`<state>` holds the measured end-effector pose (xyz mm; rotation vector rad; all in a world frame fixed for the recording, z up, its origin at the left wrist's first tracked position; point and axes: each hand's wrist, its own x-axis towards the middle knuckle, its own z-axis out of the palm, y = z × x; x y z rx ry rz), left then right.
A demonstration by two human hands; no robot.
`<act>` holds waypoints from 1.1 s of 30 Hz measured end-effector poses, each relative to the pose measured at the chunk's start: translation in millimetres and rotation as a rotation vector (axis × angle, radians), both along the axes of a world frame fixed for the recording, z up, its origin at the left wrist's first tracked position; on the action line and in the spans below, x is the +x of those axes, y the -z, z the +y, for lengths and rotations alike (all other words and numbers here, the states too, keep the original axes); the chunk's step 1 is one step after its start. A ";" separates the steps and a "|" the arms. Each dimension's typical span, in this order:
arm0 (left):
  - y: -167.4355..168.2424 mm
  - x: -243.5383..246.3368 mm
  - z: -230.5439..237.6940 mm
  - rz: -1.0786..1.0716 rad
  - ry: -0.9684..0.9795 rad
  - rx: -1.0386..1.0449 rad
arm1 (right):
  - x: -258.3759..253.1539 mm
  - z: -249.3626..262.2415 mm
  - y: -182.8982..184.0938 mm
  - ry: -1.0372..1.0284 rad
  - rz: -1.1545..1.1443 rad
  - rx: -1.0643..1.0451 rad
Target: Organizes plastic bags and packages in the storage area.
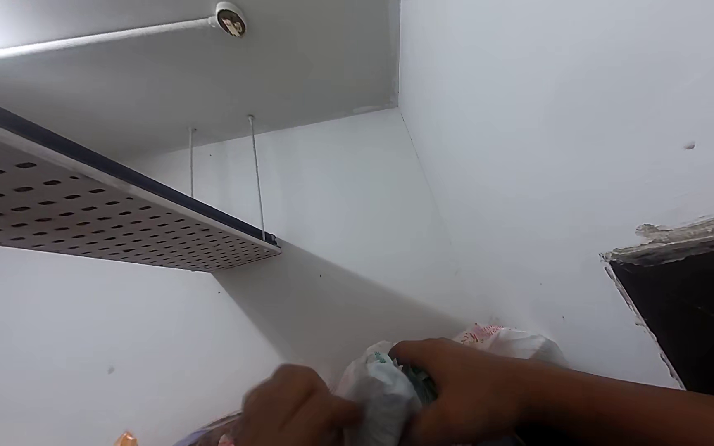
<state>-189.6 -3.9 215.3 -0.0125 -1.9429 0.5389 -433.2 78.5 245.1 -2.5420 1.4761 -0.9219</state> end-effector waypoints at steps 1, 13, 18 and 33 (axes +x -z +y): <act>-3.0 2.3 -6.2 0.015 -0.021 -0.022 | 1.7 0.0 2.0 -0.025 -0.014 0.025; -43.3 4.9 0.7 -0.345 0.012 0.782 | 3.2 -7.1 8.9 0.038 0.031 -0.034; -55.1 -2.8 13.1 -0.332 0.371 1.077 | 6.4 -2.3 9.7 0.102 0.106 -0.009; -7.1 -23.5 26.5 -0.213 -0.032 0.023 | 2.8 -9.5 16.1 0.301 0.132 0.026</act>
